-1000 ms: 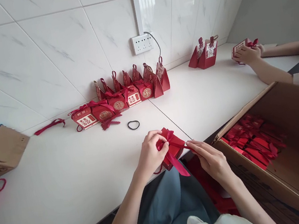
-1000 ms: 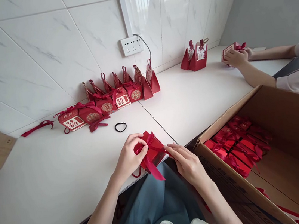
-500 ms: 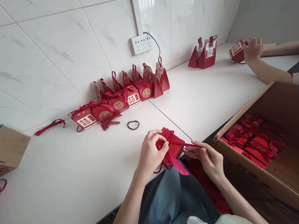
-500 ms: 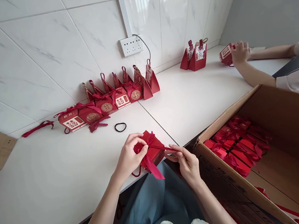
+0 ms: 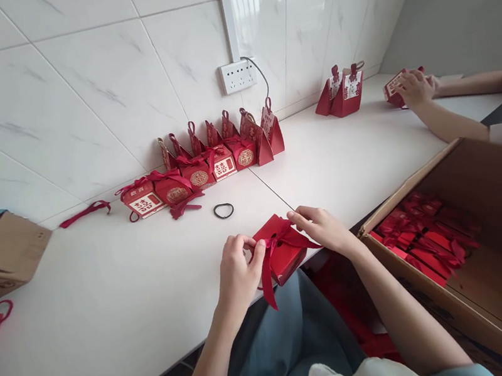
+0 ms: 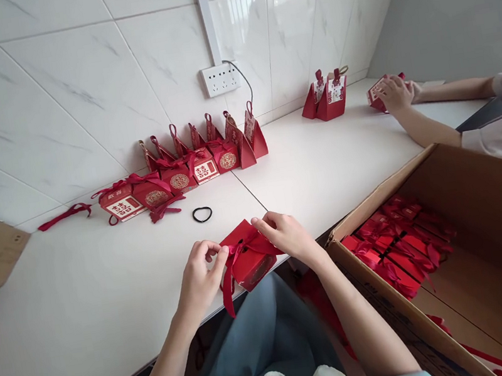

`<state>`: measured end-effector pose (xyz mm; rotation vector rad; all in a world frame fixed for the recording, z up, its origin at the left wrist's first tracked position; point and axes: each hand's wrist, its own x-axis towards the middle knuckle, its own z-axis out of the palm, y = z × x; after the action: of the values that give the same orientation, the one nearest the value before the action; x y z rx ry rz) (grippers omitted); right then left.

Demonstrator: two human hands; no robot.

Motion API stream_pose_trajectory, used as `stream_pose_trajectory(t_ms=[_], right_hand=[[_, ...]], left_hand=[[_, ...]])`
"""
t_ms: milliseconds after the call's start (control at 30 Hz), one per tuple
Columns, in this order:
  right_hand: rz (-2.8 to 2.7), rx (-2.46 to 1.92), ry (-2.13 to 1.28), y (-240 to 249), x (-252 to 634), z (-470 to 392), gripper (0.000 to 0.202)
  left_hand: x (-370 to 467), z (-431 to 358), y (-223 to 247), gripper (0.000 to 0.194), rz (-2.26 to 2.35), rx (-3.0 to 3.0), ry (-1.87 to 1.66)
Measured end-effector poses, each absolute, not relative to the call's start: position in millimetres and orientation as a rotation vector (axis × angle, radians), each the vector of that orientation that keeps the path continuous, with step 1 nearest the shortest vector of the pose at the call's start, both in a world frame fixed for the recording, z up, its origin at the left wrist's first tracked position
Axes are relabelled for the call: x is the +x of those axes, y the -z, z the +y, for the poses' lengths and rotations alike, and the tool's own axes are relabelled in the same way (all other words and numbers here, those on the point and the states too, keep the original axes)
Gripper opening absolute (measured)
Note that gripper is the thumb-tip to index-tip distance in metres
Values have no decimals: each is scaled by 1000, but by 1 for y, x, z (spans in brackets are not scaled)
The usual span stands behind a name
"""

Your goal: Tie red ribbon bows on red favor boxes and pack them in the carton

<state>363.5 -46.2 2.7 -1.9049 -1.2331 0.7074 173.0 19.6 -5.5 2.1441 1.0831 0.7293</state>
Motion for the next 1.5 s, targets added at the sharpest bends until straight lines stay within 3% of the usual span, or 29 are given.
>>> stream_pose_trajectory(t_ms=[533,733,900,1067,1333,1500], right_hand=[[-918,-1690,-632,29,333,-44,37],[-1343,-1563,22,5,319,-68,18],[-2047,-1325,164,2,291,-77,32],[-1991,-1437,402,26,285,-68,22],[-1769,-1199,233,26,309,-82,20],[-1720,-1280,236,32,321,-104,24]], left_hand=[[184,10,23,18,1143,1937,-821],[175,24,9,24,976,1781,-618],[169,37,4,24,821,1733,-532],[171,40,6,29,793,1819,-500],[178,42,9,18,799,1639,-477],[178,41,8,31,846,1649,-484]])
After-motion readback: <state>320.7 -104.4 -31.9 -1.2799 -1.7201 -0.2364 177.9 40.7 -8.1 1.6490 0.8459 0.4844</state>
